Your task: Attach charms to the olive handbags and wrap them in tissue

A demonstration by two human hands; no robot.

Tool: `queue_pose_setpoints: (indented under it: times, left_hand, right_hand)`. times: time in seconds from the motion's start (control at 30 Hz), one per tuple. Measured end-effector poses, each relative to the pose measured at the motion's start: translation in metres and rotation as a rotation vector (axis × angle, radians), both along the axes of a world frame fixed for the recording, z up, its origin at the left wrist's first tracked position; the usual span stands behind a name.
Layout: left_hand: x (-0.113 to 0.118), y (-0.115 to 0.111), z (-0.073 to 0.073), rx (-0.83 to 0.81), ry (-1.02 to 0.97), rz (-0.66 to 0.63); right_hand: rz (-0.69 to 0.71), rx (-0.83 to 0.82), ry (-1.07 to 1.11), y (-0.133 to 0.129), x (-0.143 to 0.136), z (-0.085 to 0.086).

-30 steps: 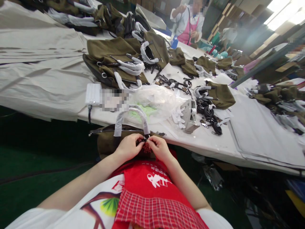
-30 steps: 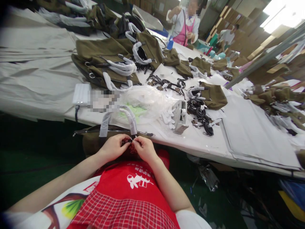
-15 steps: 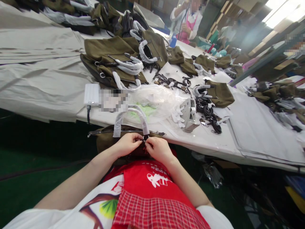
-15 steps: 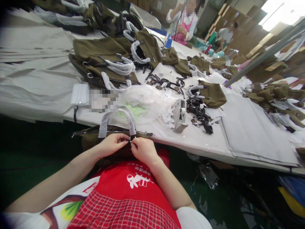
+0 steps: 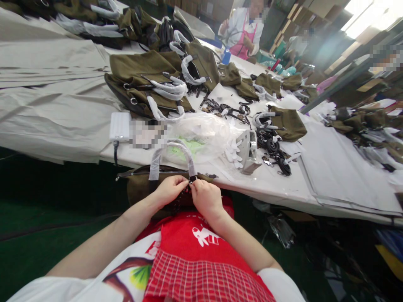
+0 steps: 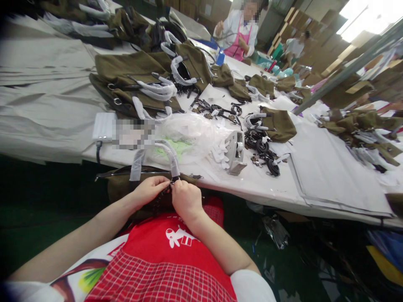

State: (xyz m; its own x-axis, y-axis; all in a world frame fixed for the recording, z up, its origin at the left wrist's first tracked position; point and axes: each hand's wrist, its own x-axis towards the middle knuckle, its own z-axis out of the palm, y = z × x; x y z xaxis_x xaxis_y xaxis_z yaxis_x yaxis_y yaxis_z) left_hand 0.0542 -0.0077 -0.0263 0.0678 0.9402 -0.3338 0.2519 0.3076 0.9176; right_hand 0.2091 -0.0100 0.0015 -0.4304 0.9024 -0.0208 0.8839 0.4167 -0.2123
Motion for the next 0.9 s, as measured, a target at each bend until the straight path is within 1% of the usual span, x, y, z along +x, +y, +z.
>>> queue_pose_setpoints:
  times: [0.07, 0.17, 0.3, 0.4, 0.5, 0.57, 0.67, 0.7, 0.73, 0.8, 0.9]
  left_hand:
    - [0.0, 0.0, -0.003, -0.026, -0.023, 0.037]
    - [0.0, 0.0, -0.004, -0.01, -0.01, 0.084]
    - [0.0, 0.0, -0.003, -0.004, -0.022, 0.085]
    - [-0.001, -0.001, -0.004, 0.075, 0.008, 0.113]
    - [-0.002, -0.003, -0.003, 0.195, 0.078, 0.221]
    - [-0.001, -0.003, 0.0, 0.175, 0.003, 0.297]
    - [0.002, 0.0, 0.004, 0.021, -0.267, 0.376]
    - [0.004, 0.001, 0.005, -0.016, -0.328, 0.392]
    - [0.004, 0.002, 0.006, -0.036, -0.353, 0.393]
    - [0.004, 0.004, 0.005, -0.029, -0.296, 0.35]
    - [-0.002, 0.005, 0.004, 0.057, -0.042, 0.217]
  right_hand:
    - [0.002, 0.003, 0.022, 0.001, 0.001, -0.003]
    - [-0.003, -0.002, 0.048, 0.002, 0.003, -0.006]
    - [-0.011, -0.012, 0.067, 0.002, 0.004, -0.006]
    - [0.0, -0.017, 0.107, 0.001, 0.005, -0.006]
    - [-0.005, 0.0, 0.207, 0.001, 0.007, -0.008]
    - [-0.019, 0.013, 0.252, 0.002, 0.008, -0.009]
    - [-0.025, 0.007, 0.257, 0.004, 0.008, -0.011]
    - [-0.029, 0.003, 0.256, 0.005, 0.008, -0.011]
    - [-0.041, 0.003, 0.258, 0.006, 0.008, -0.012]
    - [-0.068, 0.009, 0.261, 0.008, 0.008, -0.012]
    - [-0.054, 0.024, 0.238, 0.011, 0.01, -0.012]
